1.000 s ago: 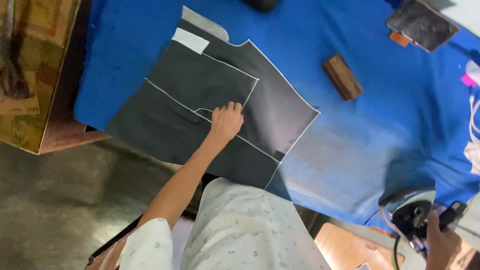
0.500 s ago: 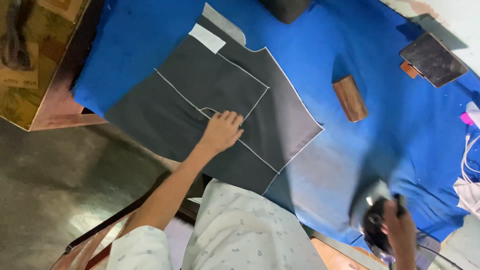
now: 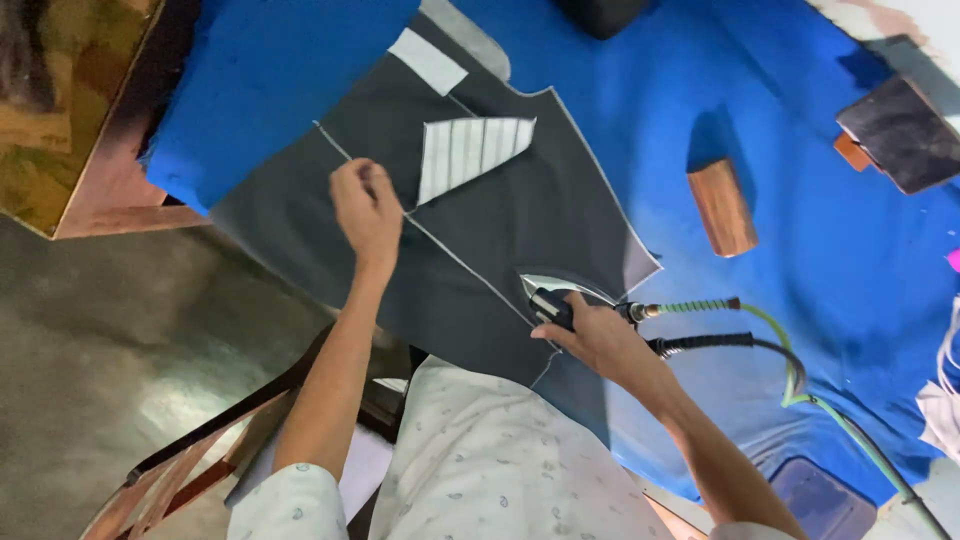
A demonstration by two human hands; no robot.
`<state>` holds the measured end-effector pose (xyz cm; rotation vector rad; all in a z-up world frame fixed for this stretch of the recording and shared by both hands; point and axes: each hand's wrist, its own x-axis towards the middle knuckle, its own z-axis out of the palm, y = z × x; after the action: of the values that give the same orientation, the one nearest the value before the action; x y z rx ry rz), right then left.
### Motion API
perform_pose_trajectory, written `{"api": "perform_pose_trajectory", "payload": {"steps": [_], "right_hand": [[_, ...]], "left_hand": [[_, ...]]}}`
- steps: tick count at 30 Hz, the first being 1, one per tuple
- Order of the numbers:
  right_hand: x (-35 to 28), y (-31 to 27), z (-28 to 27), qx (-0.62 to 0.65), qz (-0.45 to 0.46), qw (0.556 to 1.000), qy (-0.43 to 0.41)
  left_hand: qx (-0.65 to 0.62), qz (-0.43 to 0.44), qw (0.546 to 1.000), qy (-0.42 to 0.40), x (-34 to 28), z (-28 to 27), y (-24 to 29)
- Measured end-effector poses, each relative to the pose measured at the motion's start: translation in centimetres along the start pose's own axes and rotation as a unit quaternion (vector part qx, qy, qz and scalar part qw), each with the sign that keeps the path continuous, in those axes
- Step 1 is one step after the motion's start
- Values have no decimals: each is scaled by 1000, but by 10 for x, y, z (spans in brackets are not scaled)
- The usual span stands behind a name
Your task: Ironing and pressing fabric pieces for garment construction using a steam iron and a wooden pressing block.
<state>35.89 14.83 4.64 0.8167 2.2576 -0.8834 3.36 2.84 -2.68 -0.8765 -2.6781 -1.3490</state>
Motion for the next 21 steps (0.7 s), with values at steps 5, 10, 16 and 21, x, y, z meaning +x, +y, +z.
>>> {"api": "perform_pose_trajectory", "payload": {"steps": [5, 10, 16, 21], "right_hand": [[0, -5, 9, -7, 31, 999, 31], [0, -1, 21, -26, 44, 996, 68], [14, -9, 23, -26, -28, 995, 93], [39, -39, 17, -43, -100, 988, 109]], "left_hand": [[265, 28, 964, 11, -8, -2, -63], [303, 61, 951, -22, -11, 26, -104], [289, 137, 947, -22, 18, 32, -121], [213, 138, 967, -32, 30, 25, -108]]}}
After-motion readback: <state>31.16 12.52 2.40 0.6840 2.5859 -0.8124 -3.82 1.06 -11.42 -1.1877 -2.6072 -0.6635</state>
